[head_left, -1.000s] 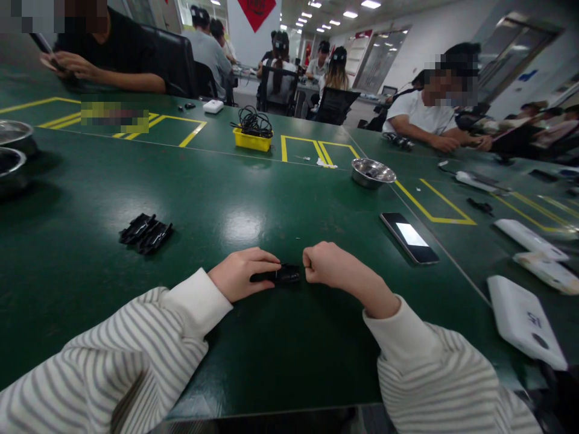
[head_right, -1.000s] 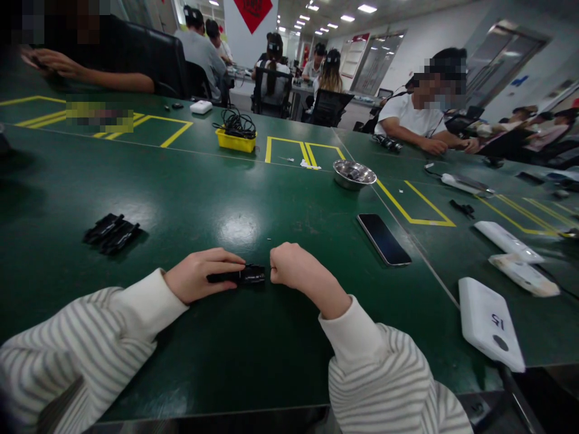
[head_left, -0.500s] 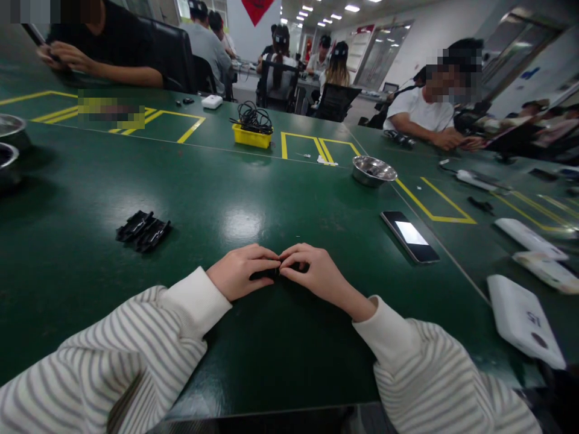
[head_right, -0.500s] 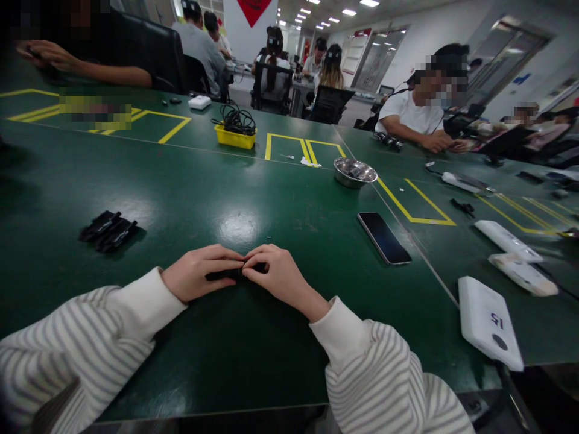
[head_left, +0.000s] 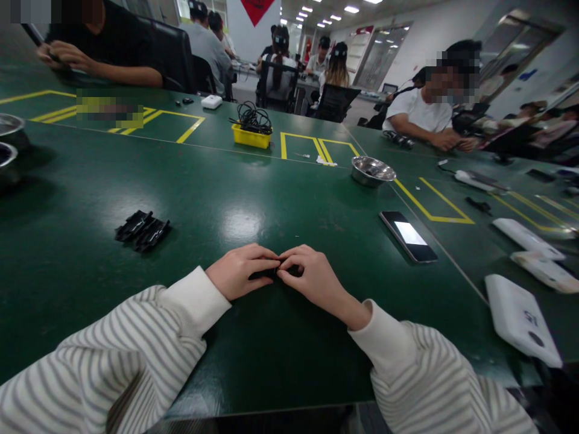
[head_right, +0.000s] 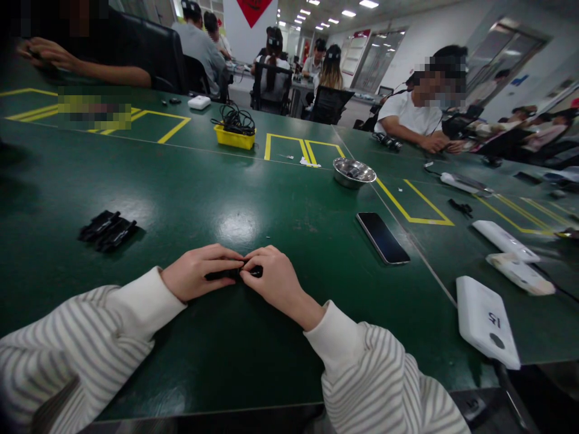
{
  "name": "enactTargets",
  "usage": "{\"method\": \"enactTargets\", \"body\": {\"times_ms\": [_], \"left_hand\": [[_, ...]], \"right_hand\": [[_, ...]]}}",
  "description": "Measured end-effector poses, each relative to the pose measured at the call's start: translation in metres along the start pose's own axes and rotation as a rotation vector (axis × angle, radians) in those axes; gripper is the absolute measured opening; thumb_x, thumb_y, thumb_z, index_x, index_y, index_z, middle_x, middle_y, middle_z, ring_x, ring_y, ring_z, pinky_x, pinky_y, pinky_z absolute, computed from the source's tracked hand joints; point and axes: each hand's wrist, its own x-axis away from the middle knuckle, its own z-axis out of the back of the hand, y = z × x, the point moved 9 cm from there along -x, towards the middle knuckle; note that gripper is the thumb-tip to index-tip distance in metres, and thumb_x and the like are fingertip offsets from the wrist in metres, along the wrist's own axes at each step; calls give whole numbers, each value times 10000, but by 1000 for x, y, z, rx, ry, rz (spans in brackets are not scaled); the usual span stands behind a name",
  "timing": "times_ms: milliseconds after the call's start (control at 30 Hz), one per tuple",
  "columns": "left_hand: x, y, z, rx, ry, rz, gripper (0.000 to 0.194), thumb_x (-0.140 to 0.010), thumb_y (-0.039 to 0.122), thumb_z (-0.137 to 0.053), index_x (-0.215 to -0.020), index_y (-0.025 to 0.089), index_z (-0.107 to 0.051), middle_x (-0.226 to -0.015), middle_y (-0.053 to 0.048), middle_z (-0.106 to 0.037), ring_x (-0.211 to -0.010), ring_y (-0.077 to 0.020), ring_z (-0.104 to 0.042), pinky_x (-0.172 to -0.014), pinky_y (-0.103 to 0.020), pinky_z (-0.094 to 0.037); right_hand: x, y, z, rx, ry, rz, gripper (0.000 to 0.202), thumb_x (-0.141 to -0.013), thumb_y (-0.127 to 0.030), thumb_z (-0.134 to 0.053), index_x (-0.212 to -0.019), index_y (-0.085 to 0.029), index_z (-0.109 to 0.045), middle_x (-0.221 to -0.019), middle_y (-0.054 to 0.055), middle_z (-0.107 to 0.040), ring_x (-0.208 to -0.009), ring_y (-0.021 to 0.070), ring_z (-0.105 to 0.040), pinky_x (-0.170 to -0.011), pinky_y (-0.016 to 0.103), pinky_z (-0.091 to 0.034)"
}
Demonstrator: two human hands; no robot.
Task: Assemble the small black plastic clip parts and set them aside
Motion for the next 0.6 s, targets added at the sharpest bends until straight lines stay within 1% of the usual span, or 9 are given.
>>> {"method": "enactTargets", "body": {"times_ms": [233, 367, 433, 533, 600], "left_hand": [[-1, 0, 1, 4, 16, -4, 244, -758, 206, -557, -992, 144, -591, -981, -87, -597, -856, -172, -552, -739, -296, -484], [0, 1, 2, -13, 10, -3, 233, -760, 211, -553, -982, 150, -592, -969, -82, -602, -843, -171, -557, -725, -293, -488], [0, 1, 2, -20, 5, -7, 235, -758, 209, -555, -981, 143, -592, -969, -87, -603, -841, -174, -560, -722, -297, -489], [0, 1, 2, -13, 6, -11, 239, -753, 205, -558, -979, 133, -593, -974, -93, -603, -843, -175, -563, -723, -296, -490], [-1, 1, 1, -8, 4, -8, 240, -754, 209, -557, -980, 136, -593, -971, -91, -605, -844, -172, -565, -722, -293, -492]], "right_hand": [[-1, 4, 0, -24, 13, -51, 76, -702, -199, -588, -678, -196, -660, -850, 3, -654, -796, 134, -550, -709, 276, -422], [-3, 9, 6, -65, 29, -50, 75, -703, -233, -593, -676, -193, -651, -835, 4, -651, -776, 128, -558, -657, 246, -420], [-7, 21, 15, -52, 96, -75, 94, -725, -243, -568, -714, -189, -644, -797, 2, -646, -700, 111, -555, -615, 231, -412], [-14, 45, 32, 54, 245, -149, 125, -744, -242, -544, -802, -188, -640, -714, -7, -629, -579, 94, -512, -584, 231, -391], [-19, 57, 35, 126, 274, -184, 139, -729, -259, -563, -820, -198, -648, -682, -7, -620, -576, 103, -506, -584, 237, -381]]}}
